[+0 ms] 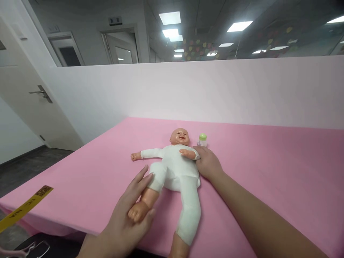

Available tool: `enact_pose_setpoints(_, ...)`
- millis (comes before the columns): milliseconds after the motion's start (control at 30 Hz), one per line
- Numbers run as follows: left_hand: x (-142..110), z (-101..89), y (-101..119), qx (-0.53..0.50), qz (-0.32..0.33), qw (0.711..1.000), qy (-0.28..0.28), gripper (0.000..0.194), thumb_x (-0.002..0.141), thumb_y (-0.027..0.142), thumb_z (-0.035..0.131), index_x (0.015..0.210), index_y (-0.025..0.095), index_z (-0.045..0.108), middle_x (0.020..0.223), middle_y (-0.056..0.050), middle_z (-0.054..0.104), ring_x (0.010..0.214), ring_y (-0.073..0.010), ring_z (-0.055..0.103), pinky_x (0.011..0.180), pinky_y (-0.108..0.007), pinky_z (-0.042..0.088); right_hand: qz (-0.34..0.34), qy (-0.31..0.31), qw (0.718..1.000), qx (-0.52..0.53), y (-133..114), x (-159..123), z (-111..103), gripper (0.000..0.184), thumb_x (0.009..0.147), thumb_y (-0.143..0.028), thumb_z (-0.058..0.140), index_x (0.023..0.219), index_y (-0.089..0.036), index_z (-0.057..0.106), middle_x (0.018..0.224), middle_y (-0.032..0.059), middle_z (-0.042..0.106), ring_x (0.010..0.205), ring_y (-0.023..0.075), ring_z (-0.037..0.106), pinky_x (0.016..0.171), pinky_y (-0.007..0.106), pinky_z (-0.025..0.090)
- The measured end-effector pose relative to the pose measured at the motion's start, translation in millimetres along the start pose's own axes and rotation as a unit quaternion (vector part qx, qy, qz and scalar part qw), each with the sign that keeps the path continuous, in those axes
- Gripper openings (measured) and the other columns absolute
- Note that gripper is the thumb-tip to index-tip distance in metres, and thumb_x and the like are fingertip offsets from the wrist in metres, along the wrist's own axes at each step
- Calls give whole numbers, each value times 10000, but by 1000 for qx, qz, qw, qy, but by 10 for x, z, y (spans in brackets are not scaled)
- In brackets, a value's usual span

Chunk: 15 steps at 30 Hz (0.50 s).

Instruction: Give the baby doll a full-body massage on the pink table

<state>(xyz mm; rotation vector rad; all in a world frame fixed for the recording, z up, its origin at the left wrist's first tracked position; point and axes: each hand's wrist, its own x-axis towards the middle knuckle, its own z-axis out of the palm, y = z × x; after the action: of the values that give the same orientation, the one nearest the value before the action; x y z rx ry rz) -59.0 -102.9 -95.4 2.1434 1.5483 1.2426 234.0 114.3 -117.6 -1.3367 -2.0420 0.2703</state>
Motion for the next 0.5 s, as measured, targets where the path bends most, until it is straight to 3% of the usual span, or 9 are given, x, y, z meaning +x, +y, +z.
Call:
enact_pose_setpoints(67,-183,-84,-44,52,-2,999,-14,774,935,280,657,1631,403,342,1714,-50,307,1545,-368,357,1226,-577,392,27,4,998,55,46,14,-12,367,919,-212,552,1246,-283,703,1232,52,716,1128,268,632,953,378,502)
enact_pose_setpoints(200,-362,-168,-135,121,29,992,-29,792,933,274,650,1644,382,319,1701,-60,337,1518,-359,409,1196,-528,448,148,62,973,168,249,72,21,421,868,-268,600,1286,-285,644,1146,29,740,1022,263,683,911,406,541)
enact_pose_setpoints(333,-413,-158,-165,166,72,982,-55,790,937,293,658,1649,363,323,1722,-77,283,1501,-345,441,1147,-457,508,216,141,920,296,513,144,81,598,769,-312,732,1342,-255,572,1202,67,712,1052,280,695,935,430,588)
enact_pose_setpoints(500,-455,-156,-150,230,114,963,-76,802,933,311,660,1657,357,317,1744,-85,212,1501,-362,438,1121,-489,522,258,204,849,414,746,225,106,792,728,-340,810,1429,-242,455,1449,128,574,1248,270,651,1024,393,590)
